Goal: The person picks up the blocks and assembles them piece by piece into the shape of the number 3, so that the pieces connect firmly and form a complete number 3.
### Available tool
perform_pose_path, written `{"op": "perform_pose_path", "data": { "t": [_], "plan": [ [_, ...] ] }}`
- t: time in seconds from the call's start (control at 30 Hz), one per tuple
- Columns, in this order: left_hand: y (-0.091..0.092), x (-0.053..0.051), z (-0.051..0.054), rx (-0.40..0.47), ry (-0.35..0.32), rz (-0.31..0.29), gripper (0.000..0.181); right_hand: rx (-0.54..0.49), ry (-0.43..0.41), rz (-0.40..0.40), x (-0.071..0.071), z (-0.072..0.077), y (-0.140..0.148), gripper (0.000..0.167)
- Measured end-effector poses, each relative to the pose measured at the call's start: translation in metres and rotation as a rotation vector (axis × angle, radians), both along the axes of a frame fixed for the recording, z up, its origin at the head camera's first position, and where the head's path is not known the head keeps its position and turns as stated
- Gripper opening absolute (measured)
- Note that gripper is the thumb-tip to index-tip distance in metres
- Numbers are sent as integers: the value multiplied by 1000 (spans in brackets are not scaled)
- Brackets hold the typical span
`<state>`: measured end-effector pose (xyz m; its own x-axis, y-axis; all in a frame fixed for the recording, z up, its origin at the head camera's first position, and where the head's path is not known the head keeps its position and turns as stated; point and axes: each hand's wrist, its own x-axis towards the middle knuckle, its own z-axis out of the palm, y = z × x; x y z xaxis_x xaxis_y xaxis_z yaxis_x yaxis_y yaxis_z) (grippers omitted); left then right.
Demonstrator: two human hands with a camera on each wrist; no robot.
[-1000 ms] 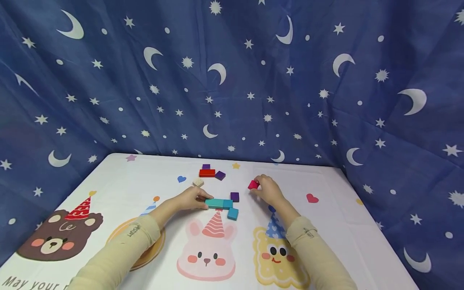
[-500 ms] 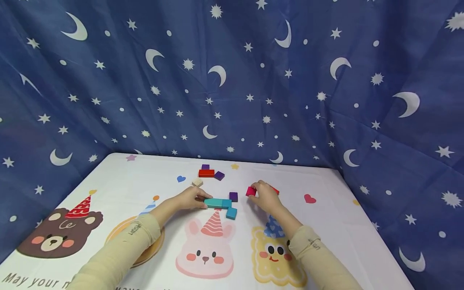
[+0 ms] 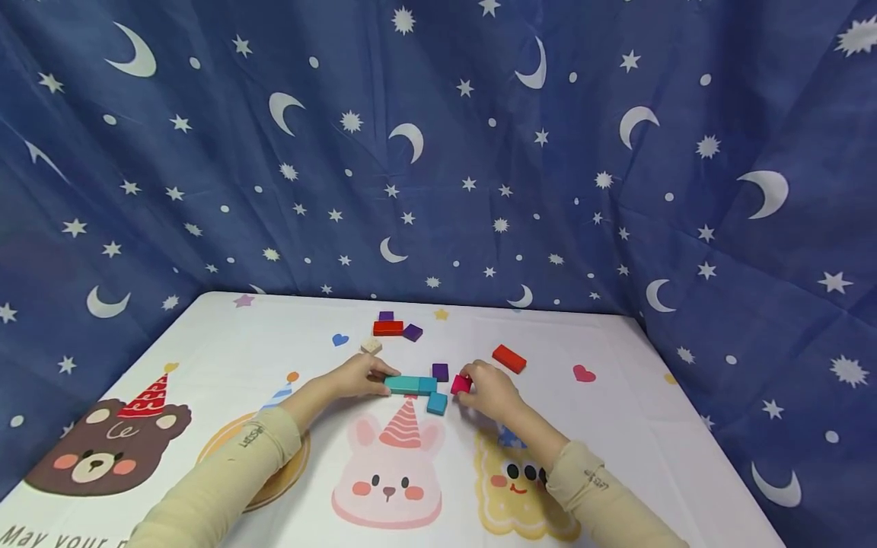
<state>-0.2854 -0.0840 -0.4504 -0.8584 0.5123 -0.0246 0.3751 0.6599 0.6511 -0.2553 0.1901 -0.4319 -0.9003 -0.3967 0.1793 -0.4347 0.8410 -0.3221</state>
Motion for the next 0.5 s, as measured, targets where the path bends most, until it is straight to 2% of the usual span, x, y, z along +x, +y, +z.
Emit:
{"op": "perform_pose_path", "data": {
  "t": [0.33,0.5],
  "plan": [
    [-3,1,2,9,-3,24,34,0,-30,-5,10,9,-10,31],
    [-2,1,0,10,25,-26,34,-26,-38,-20,16,7,-11,30]
  ]
}}
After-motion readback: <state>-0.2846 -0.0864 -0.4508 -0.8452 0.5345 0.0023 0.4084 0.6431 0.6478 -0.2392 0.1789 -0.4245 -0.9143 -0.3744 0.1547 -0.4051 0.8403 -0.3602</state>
